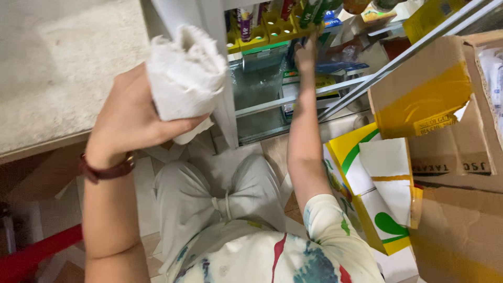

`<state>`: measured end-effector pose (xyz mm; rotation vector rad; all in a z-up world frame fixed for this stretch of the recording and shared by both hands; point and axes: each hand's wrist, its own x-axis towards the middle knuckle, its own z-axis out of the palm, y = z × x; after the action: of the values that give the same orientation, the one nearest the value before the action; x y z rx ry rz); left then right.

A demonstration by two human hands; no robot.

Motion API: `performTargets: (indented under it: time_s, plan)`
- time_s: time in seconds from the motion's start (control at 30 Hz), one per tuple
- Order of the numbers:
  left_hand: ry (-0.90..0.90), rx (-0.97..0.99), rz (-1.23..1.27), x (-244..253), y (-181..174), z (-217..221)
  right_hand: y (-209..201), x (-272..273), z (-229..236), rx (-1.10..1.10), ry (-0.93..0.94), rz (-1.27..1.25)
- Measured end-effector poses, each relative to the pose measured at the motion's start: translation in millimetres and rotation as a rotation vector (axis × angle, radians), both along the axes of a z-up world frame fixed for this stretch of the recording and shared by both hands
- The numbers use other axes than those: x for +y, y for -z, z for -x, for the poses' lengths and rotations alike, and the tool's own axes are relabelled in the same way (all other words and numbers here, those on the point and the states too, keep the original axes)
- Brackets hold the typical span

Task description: The person wipes small white bottles with a cloth and places them into a yellow plastic tray. They then wipe the tray and place it into a glass cabinet. Finally, the person opens a pink container and removes a small packet from inside.

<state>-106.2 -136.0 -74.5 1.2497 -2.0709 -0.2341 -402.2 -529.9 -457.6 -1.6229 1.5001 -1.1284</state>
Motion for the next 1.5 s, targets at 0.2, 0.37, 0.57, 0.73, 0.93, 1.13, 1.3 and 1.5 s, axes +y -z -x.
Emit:
performTargets:
  time_s: [0.2, 0.37, 0.57, 0.73, 0.93, 1.13, 1.3, 1.5]
  plan:
    - [0.063, 0.026, 0.085, 2.3, -2.0, -2.9, -47.1, 200.8, -47.7, -0.774, 0.000, 0.201]
    - [0.134, 0.073, 0.107, 5.6, 3.3, -11.0, -112.2, 398.6, -90.1, -0.628, -0.093, 0.389]
    - [0.128, 0.117, 0.247, 5.9, 16.6, -16.8, -201.1, 418.9, -116.4, -0.488, -0.085, 0.866]
    - [0.091, 0.191, 0.105, 0.2, 18.3, -13.4, -268.0, 420.0, -138.8, -0.430, 0.022, 0.616]
    - [0.080, 0.346, -0.128, 15.1, 1.6, -20.9, -314.8, 437.2, -168.4, -0.313, -0.118, 0.467]
    - [-0.215, 0.689, -0.029, 93.7, 6.1, -30.2, -401.7, 460.4, -168.3, 0.192, -0.633, 0.114]
    - [-0.250, 1.463, -0.113, 196.2, -49.6, -25.2, -472.2, 508.3, -208.5, 0.041, -1.093, -0.112]
    - [-0.707, 1.280, -0.171, 267.4, -140.7, -15.4, -547.6, 586.1, -223.3, -0.245, -1.171, -0.289]
